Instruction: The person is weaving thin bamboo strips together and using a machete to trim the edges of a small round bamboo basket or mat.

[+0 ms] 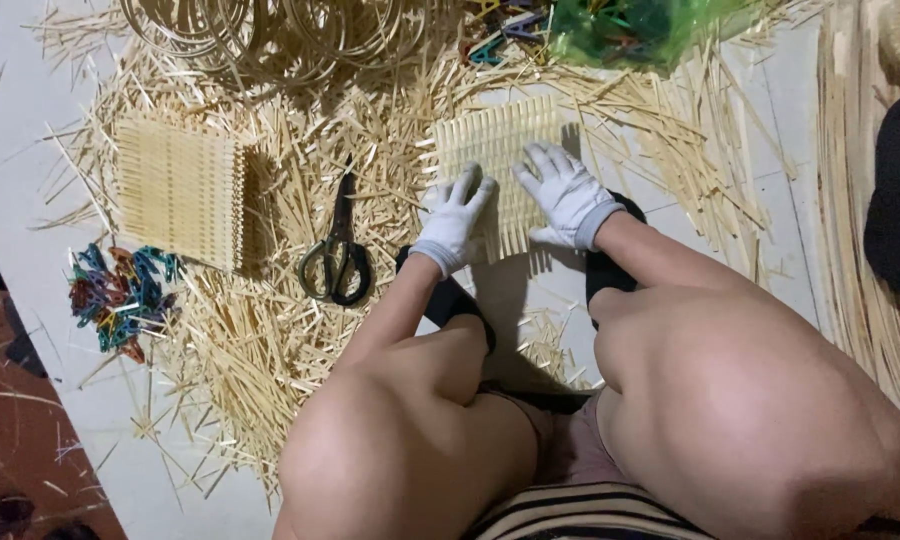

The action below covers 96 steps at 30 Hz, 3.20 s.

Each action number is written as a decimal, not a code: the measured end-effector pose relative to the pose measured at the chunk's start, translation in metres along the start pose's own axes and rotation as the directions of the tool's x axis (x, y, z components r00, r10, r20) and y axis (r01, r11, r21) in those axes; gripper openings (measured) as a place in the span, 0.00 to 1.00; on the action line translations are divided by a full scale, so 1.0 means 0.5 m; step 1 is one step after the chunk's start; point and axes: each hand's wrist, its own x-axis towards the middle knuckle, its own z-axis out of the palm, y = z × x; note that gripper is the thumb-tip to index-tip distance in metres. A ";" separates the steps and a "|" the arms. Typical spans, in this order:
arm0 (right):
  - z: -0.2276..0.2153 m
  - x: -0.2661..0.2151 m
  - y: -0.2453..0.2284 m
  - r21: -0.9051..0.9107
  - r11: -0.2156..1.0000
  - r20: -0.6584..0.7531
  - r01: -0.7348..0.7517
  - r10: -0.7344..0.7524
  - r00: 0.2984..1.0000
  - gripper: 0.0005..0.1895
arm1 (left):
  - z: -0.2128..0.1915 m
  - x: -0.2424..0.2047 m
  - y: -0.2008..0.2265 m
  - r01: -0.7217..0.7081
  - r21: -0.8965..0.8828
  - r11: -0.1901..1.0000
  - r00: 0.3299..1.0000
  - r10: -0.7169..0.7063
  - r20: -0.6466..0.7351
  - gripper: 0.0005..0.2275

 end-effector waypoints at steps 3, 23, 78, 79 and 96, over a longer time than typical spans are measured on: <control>0.017 -0.002 0.020 0.087 0.996 0.011 0.032 -0.033 0.999 0.59 | -0.009 0.006 -0.011 0.021 -0.029 0.999 0.998 -0.020 0.056 0.44; 0.136 0.024 0.016 -0.229 0.973 -0.398 -0.031 -0.065 0.915 0.43 | 0.134 0.015 -0.018 -0.064 0.322 0.945 0.950 0.156 -0.270 0.42; 0.011 0.052 0.073 0.707 0.552 0.104 -0.443 0.539 0.836 0.28 | 0.039 0.059 -0.097 0.257 -0.942 0.217 0.840 -0.531 0.107 0.19; 0.006 0.056 0.053 0.710 0.551 0.102 -0.439 0.536 0.838 0.28 | 0.009 0.055 -0.072 0.258 -0.941 0.220 0.839 -0.534 0.105 0.19; -0.008 0.065 -0.013 0.207 0.976 -0.065 -0.066 0.081 0.995 0.25 | -0.137 0.265 -0.412 0.492 -0.581 0.648 0.364 -0.760 -0.539 0.22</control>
